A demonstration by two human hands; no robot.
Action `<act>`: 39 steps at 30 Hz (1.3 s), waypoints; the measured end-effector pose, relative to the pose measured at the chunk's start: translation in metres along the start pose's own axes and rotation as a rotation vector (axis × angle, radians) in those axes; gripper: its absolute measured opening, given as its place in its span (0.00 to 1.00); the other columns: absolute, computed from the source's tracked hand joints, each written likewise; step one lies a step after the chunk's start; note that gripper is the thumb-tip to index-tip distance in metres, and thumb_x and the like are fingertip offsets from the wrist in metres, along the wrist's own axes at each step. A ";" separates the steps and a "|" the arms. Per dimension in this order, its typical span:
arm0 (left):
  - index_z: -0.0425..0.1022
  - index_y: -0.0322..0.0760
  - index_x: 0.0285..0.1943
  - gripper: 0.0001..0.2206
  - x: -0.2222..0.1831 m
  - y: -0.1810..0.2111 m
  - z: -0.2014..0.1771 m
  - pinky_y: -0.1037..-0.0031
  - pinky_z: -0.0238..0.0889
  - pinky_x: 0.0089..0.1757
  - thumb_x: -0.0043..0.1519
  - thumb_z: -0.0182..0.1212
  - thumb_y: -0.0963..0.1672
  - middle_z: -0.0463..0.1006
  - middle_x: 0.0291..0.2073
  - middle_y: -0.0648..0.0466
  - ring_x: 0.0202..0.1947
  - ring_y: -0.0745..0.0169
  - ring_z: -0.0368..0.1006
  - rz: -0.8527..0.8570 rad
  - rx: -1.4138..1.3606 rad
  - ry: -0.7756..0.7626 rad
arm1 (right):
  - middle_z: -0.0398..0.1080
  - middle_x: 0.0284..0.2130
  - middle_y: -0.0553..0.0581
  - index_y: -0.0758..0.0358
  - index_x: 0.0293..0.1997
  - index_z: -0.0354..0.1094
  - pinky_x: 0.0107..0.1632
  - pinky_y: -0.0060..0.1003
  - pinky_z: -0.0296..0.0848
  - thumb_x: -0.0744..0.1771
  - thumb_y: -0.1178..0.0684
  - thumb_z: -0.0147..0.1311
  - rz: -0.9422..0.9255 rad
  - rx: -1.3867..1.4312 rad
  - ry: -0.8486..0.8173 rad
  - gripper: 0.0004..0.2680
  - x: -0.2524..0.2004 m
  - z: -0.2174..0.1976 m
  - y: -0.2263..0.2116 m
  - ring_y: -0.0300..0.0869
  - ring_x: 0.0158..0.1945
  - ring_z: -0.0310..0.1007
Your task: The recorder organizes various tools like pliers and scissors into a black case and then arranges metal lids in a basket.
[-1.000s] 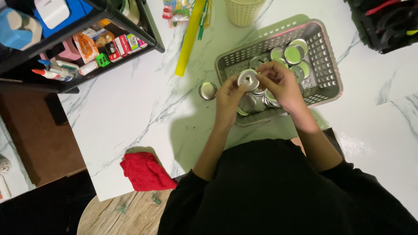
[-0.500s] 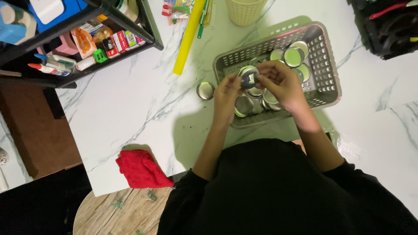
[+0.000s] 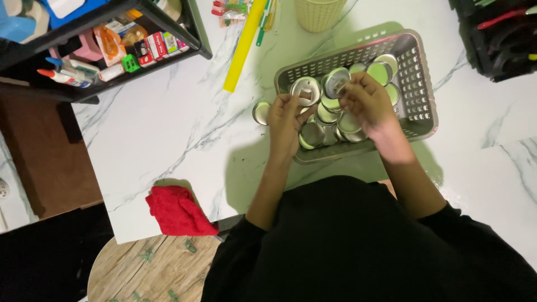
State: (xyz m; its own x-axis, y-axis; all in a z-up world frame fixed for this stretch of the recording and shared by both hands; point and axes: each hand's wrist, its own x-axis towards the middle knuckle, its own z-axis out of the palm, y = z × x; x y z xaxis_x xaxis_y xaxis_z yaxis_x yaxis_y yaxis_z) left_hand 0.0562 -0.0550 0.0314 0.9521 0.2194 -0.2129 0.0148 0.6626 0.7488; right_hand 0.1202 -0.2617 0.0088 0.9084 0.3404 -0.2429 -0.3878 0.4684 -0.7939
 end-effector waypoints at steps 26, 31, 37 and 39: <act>0.74 0.30 0.60 0.15 -0.018 0.010 0.024 0.81 0.68 0.40 0.65 0.66 0.39 0.82 0.43 0.53 0.40 0.73 0.75 0.293 0.659 -0.088 | 0.74 0.42 0.56 0.65 0.51 0.63 0.46 0.33 0.76 0.72 0.60 0.51 -0.052 0.057 -0.091 0.04 -0.009 0.025 0.021 0.38 0.42 0.76; 0.78 0.29 0.55 0.11 -0.020 0.014 0.025 0.81 0.70 0.42 0.65 0.67 0.40 0.83 0.41 0.54 0.40 0.73 0.77 0.317 0.693 -0.077 | 0.73 0.41 0.56 0.66 0.52 0.64 0.45 0.32 0.75 0.73 0.59 0.52 -0.078 -0.019 -0.094 0.04 -0.012 0.025 0.018 0.37 0.41 0.74; 0.78 0.28 0.56 0.11 -0.023 0.030 0.029 0.79 0.71 0.44 0.65 0.65 0.39 0.81 0.43 0.51 0.41 0.71 0.76 0.399 0.788 -0.128 | 0.72 0.41 0.55 0.67 0.56 0.64 0.46 0.32 0.75 0.72 0.58 0.52 -0.090 -0.175 -0.083 0.07 -0.016 0.026 0.011 0.37 0.41 0.74; 0.79 0.30 0.53 0.11 -0.024 0.034 0.030 0.78 0.70 0.40 0.63 0.67 0.38 0.81 0.39 0.51 0.36 0.68 0.76 0.435 0.893 -0.149 | 0.72 0.43 0.55 0.68 0.56 0.64 0.50 0.33 0.76 0.72 0.58 0.51 -0.128 -0.228 -0.128 0.07 -0.017 0.027 0.007 0.38 0.45 0.75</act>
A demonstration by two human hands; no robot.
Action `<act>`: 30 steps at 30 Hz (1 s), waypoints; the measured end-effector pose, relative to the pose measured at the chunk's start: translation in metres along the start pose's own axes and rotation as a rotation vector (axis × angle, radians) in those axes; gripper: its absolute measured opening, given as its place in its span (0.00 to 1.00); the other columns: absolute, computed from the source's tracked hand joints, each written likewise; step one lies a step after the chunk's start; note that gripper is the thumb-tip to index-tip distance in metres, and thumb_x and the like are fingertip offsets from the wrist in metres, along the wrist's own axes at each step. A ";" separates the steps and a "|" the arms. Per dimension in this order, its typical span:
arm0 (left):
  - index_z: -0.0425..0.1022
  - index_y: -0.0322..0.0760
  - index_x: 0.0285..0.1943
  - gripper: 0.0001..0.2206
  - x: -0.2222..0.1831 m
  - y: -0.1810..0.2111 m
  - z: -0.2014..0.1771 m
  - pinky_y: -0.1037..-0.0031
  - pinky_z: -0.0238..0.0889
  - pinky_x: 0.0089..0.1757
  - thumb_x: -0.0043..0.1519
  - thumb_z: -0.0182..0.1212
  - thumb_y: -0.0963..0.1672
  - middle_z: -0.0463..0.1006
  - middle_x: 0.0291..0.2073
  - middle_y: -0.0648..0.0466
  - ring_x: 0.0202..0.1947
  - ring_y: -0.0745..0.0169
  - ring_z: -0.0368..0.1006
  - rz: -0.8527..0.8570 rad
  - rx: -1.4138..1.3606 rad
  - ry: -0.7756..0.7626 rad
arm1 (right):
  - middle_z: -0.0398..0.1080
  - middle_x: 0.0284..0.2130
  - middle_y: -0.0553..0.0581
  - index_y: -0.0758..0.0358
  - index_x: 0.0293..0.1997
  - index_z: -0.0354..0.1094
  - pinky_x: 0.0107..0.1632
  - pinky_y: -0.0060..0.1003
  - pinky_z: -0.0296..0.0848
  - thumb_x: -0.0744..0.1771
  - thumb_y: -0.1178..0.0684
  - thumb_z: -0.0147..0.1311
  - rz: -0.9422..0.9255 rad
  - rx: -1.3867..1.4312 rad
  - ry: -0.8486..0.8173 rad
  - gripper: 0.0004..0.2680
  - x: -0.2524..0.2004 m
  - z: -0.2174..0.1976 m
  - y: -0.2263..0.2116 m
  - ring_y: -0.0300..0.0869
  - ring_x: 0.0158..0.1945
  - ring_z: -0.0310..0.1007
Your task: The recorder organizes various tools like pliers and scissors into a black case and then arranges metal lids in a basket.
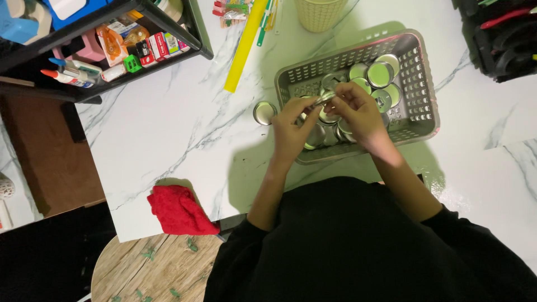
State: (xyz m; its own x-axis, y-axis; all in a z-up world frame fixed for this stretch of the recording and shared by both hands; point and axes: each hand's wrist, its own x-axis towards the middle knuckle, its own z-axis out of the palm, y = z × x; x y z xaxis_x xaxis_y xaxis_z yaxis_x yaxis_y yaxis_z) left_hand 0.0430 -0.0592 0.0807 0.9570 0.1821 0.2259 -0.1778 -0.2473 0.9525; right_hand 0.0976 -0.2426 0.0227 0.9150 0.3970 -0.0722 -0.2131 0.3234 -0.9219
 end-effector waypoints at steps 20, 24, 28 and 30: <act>0.77 0.25 0.58 0.13 -0.005 -0.039 0.009 0.81 0.70 0.42 0.66 0.64 0.39 0.81 0.42 0.54 0.41 0.73 0.76 -0.204 -0.258 -0.015 | 0.75 0.33 0.53 0.70 0.50 0.70 0.43 0.30 0.73 0.72 0.58 0.53 0.042 -0.211 -0.019 0.05 0.009 -0.009 -0.026 0.34 0.37 0.75; 0.76 0.23 0.58 0.13 0.000 -0.041 0.006 0.82 0.70 0.41 0.67 0.62 0.39 0.83 0.41 0.53 0.43 0.73 0.79 -0.274 -0.369 0.007 | 0.76 0.35 0.55 0.68 0.50 0.73 0.42 0.30 0.74 0.73 0.57 0.51 -0.014 -0.572 0.131 0.06 0.030 -0.031 -0.042 0.35 0.37 0.76; 0.77 0.23 0.59 0.12 -0.001 -0.057 0.008 0.83 0.70 0.43 0.68 0.62 0.39 0.82 0.43 0.54 0.43 0.72 0.78 -0.262 -0.381 0.040 | 0.75 0.41 0.60 0.67 0.53 0.74 0.42 0.34 0.75 0.70 0.59 0.55 -0.116 -0.917 0.079 0.07 0.037 -0.042 -0.057 0.42 0.39 0.77; 0.77 0.22 0.58 0.12 0.000 -0.063 0.010 0.82 0.69 0.40 0.68 0.63 0.38 0.82 0.42 0.52 0.41 0.71 0.77 -0.291 -0.377 0.081 | 0.75 0.45 0.62 0.68 0.50 0.74 0.48 0.40 0.75 0.67 0.60 0.59 -0.259 -1.124 -0.088 0.08 0.039 -0.046 -0.054 0.51 0.45 0.77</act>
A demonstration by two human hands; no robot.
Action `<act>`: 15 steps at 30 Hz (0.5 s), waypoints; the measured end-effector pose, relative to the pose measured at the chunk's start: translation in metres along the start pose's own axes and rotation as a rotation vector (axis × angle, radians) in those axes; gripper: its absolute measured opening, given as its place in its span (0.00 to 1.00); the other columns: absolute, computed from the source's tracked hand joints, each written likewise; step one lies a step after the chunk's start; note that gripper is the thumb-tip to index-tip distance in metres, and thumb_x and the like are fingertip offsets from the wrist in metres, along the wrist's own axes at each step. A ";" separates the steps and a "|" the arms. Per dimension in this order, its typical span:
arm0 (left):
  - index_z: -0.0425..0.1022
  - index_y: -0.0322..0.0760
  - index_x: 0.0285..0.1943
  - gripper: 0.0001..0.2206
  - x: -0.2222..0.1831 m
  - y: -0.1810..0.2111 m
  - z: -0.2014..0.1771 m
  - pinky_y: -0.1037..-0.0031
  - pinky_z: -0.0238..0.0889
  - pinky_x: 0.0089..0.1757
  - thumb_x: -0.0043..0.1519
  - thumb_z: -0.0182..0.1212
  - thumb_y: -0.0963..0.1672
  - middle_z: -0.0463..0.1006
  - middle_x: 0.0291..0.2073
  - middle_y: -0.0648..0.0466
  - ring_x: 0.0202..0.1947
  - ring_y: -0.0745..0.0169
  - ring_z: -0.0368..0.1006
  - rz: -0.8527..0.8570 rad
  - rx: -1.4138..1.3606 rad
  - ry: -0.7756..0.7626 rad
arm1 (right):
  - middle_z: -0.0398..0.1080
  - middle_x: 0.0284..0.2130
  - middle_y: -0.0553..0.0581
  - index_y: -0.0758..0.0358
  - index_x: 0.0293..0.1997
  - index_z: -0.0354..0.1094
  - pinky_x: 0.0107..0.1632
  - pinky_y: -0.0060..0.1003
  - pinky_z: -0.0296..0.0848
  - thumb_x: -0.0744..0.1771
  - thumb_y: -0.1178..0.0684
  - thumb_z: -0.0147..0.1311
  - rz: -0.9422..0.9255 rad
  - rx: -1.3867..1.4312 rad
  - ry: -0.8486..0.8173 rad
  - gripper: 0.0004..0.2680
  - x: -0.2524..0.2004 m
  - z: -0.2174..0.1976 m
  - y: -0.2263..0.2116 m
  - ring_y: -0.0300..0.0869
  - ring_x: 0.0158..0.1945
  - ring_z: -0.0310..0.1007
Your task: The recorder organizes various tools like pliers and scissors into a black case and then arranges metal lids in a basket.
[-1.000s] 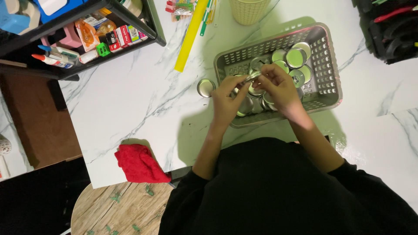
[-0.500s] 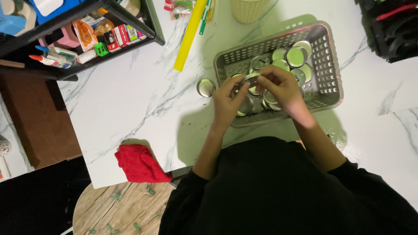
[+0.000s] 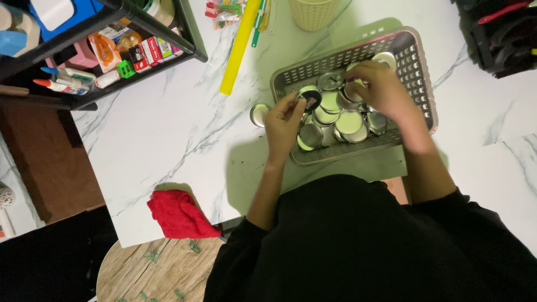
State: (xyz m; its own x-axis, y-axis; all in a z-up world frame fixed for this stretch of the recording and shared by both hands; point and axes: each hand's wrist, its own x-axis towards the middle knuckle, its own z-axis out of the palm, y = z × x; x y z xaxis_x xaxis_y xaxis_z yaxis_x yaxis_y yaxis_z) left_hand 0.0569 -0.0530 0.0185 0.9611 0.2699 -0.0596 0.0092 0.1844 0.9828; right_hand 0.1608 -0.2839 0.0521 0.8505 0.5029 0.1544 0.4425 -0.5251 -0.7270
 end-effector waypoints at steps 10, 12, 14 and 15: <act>0.76 0.25 0.55 0.08 0.010 0.010 0.002 0.81 0.67 0.40 0.69 0.59 0.38 0.83 0.42 0.50 0.39 0.72 0.76 -0.006 -0.082 -0.007 | 0.76 0.36 0.58 0.62 0.40 0.76 0.50 0.49 0.70 0.63 0.51 0.63 -0.189 -0.447 -0.055 0.08 0.029 0.057 -0.001 0.54 0.44 0.74; 0.75 0.25 0.54 0.07 0.011 -0.001 -0.002 0.79 0.68 0.41 0.70 0.60 0.38 0.82 0.42 0.50 0.39 0.72 0.75 -0.011 -0.154 0.006 | 0.76 0.33 0.57 0.61 0.37 0.77 0.49 0.48 0.70 0.64 0.53 0.61 -0.164 -0.498 -0.015 0.05 0.031 0.059 0.003 0.53 0.41 0.75; 0.74 0.25 0.55 0.07 0.011 0.001 -0.003 0.79 0.68 0.40 0.70 0.60 0.38 0.82 0.42 0.50 0.38 0.72 0.75 0.001 -0.155 0.039 | 0.76 0.33 0.57 0.63 0.39 0.76 0.47 0.45 0.71 0.67 0.55 0.60 -0.098 -0.337 0.031 0.04 0.029 0.048 -0.002 0.50 0.40 0.76; 0.73 0.26 0.55 0.08 0.011 0.003 -0.004 0.79 0.68 0.39 0.70 0.60 0.38 0.82 0.41 0.50 0.38 0.71 0.75 0.016 -0.156 0.074 | 0.76 0.34 0.57 0.65 0.42 0.76 0.45 0.41 0.72 0.69 0.57 0.58 -0.033 -0.175 0.075 0.04 0.029 0.043 -0.005 0.48 0.39 0.77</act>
State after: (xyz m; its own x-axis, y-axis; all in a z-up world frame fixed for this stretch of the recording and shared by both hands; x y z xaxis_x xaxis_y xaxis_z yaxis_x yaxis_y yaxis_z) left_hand 0.0664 -0.0457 0.0201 0.9378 0.3416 -0.0628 -0.0542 0.3225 0.9450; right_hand 0.1709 -0.2376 0.0312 0.8508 0.4724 0.2303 0.5074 -0.6242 -0.5941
